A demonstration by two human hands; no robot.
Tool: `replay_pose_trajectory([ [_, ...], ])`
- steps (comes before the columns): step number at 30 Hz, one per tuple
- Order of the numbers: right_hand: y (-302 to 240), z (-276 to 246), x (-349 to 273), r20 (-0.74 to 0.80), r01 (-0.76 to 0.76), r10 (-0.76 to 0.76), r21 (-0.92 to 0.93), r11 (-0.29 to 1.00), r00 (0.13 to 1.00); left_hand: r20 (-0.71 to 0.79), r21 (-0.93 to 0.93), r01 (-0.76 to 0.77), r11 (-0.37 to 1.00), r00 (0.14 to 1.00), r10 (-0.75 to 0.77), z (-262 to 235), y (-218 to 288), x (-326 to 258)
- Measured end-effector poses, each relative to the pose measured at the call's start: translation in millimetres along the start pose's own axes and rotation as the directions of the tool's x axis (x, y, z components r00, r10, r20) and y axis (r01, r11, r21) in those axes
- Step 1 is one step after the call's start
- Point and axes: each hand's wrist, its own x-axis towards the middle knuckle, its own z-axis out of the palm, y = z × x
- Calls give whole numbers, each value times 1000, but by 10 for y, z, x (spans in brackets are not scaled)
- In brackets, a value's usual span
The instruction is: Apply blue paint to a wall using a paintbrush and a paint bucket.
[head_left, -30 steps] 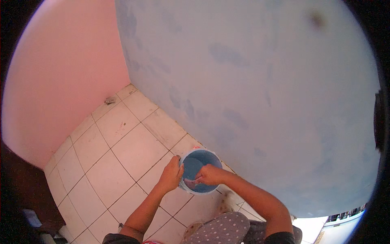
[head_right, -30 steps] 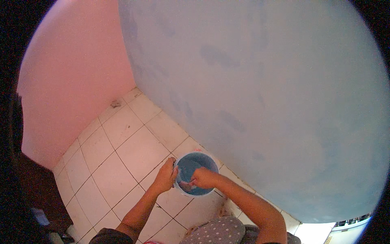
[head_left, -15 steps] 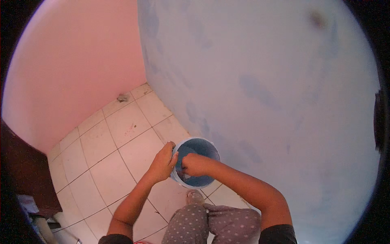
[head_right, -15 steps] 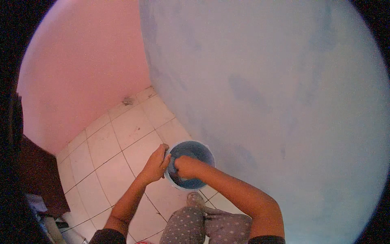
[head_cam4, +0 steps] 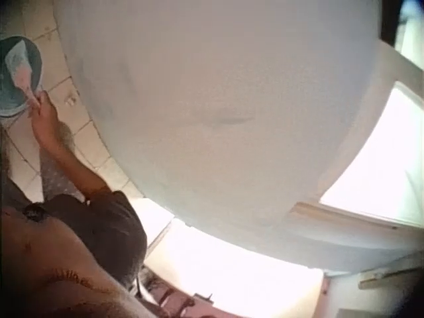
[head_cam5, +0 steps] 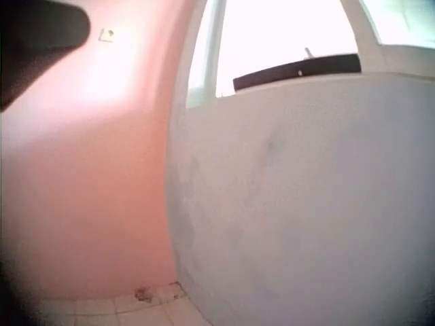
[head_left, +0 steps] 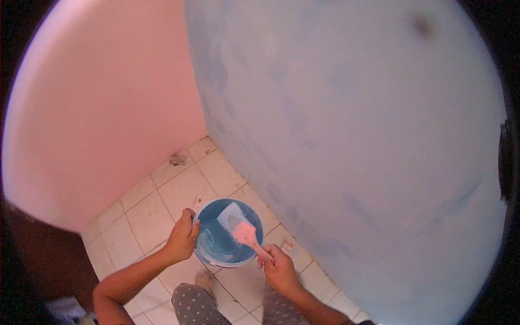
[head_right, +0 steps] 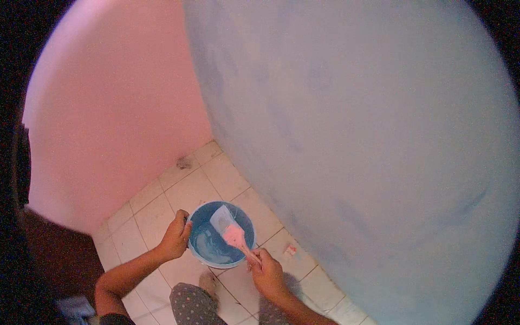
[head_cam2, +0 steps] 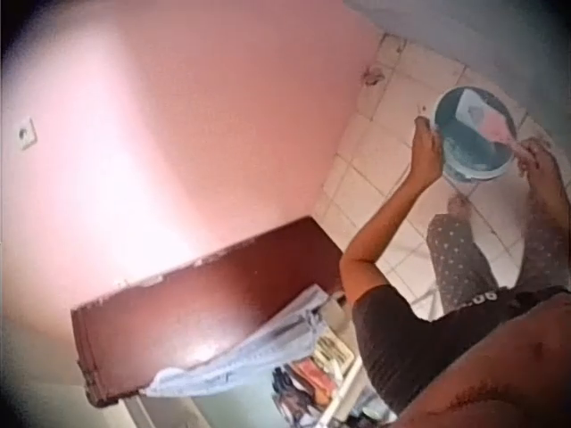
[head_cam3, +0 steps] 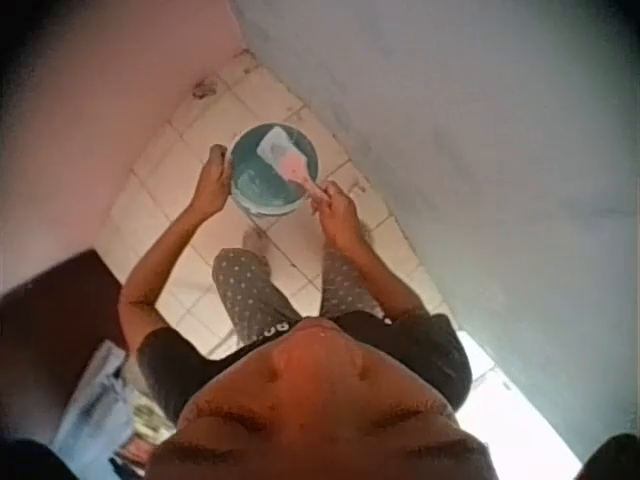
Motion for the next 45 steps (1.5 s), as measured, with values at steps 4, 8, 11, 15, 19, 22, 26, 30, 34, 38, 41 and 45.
replay_pose_trajectory([
  [4, 330, 416, 232, 16, -77, 76, 80, 994, 997, -30, -4, -139, 990, 990, 139, 98, -514, 276],
  [8, 746, 579, 152, -199, -16, 8, -41, 999, 980, -49, 29, -302, 953, 952, 303, 355, -724, 624],
  [11, 942, 737, -26, -501, 60, -200, -282, 958, 842, -25, 62, -431, 900, 901, 433, 547, -964, 791],
  [15, 446, 550, 58, -719, 7, -272, -349, 937, 639, -32, 21, -518, 855, 855, 518, 735, -946, 955],
  [19, 246, 269, 483, -803, 16, -333, -374, 927, 495, 39, -136, -456, 880, 885, 465, 741, -731, 1101],
  [22, 771, 350, 386, -810, -129, -481, -545, 828, 334, 34, -152, -495, 856, 863, 505, 838, -999, 1162],
  [26, 567, 530, 148, -906, -70, -232, -273, 960, 355, 147, -138, -355, 925, 916, 374, 853, -1041, 1133],
  [30, 45, 444, 717, -779, 56, -401, -429, 902, 482, 166, -67, -409, 910, 895, 415, 829, -1066, 1156],
  [34, 653, 247, 976, -810, 18, -443, -473, 881, 384, 166, -41, -403, 914, 900, 404, 816, -1008, 1112],
  [38, 1099, 584, 508, -906, 14, -110, -114, 993, 408, 112, -47, -392, 919, 912, 394, 717, -1088, 1101],
  [41, 901, 606, 338, -884, 73, -217, -205, 976, 415, 94, -56, -360, 931, 926, 364, 665, -1130, 1102],
  [45, 502, 328, 265, -658, -304, -567, -742, 597, 495, 68, -66, -338, 939, 937, 343, 642, -1374, 1193],
])
